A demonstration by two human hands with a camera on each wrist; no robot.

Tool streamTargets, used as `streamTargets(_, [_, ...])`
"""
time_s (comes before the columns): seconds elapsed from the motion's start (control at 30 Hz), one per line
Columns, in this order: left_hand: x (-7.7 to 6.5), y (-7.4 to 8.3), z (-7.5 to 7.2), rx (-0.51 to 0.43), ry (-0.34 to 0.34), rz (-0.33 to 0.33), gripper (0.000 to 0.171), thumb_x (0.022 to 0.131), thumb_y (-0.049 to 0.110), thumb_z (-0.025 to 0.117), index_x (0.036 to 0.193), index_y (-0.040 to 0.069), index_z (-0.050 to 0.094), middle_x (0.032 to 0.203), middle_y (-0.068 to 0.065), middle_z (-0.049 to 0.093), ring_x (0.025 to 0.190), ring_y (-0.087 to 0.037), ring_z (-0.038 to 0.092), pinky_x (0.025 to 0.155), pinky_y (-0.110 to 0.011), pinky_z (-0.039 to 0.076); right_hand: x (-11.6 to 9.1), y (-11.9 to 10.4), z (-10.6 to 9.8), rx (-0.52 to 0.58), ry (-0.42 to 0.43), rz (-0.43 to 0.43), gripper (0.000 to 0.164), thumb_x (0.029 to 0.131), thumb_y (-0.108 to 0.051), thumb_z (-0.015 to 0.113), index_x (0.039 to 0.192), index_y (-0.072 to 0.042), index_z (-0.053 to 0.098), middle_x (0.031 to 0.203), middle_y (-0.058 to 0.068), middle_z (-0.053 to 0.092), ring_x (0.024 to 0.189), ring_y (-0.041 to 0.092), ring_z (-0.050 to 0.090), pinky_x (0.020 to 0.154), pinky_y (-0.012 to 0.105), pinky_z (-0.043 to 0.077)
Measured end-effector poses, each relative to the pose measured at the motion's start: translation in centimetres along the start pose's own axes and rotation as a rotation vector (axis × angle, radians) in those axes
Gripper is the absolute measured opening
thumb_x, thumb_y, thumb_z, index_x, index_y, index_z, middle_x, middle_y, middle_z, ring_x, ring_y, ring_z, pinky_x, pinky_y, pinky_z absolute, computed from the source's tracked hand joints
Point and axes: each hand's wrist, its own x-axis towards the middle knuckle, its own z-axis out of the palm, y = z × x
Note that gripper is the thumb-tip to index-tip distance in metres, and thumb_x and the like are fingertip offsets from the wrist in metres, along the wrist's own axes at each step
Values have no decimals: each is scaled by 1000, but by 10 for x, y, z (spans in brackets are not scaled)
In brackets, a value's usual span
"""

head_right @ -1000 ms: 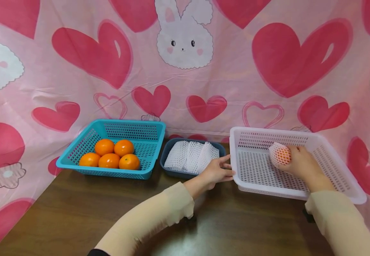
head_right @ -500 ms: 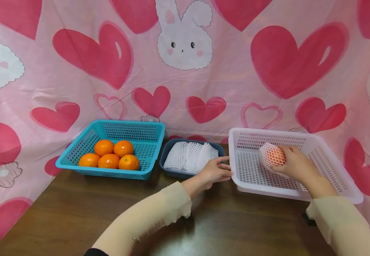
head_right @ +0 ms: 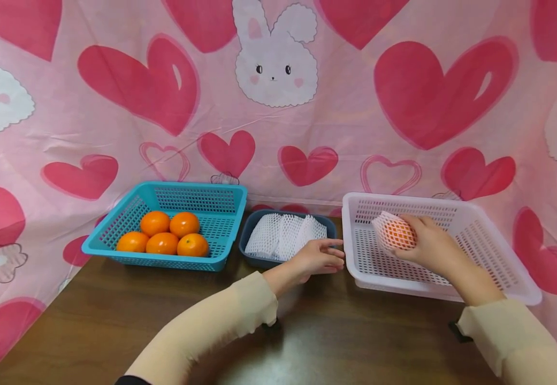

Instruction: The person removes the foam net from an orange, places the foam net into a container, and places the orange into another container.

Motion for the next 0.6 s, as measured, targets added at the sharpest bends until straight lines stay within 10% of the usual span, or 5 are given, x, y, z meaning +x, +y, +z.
streamTargets(0.6, [-24, -2, -36, 142, -5, 10, 35, 95, -1, 69, 129, 0, 68, 110, -17, 74, 97, -27, 73, 92, -44, 56, 0, -57, -6, 37, 117, -115, 82, 70, -28, 92, 137, 2, 54, 120, 29, 58, 106, 44, 56, 74, 68, 52])
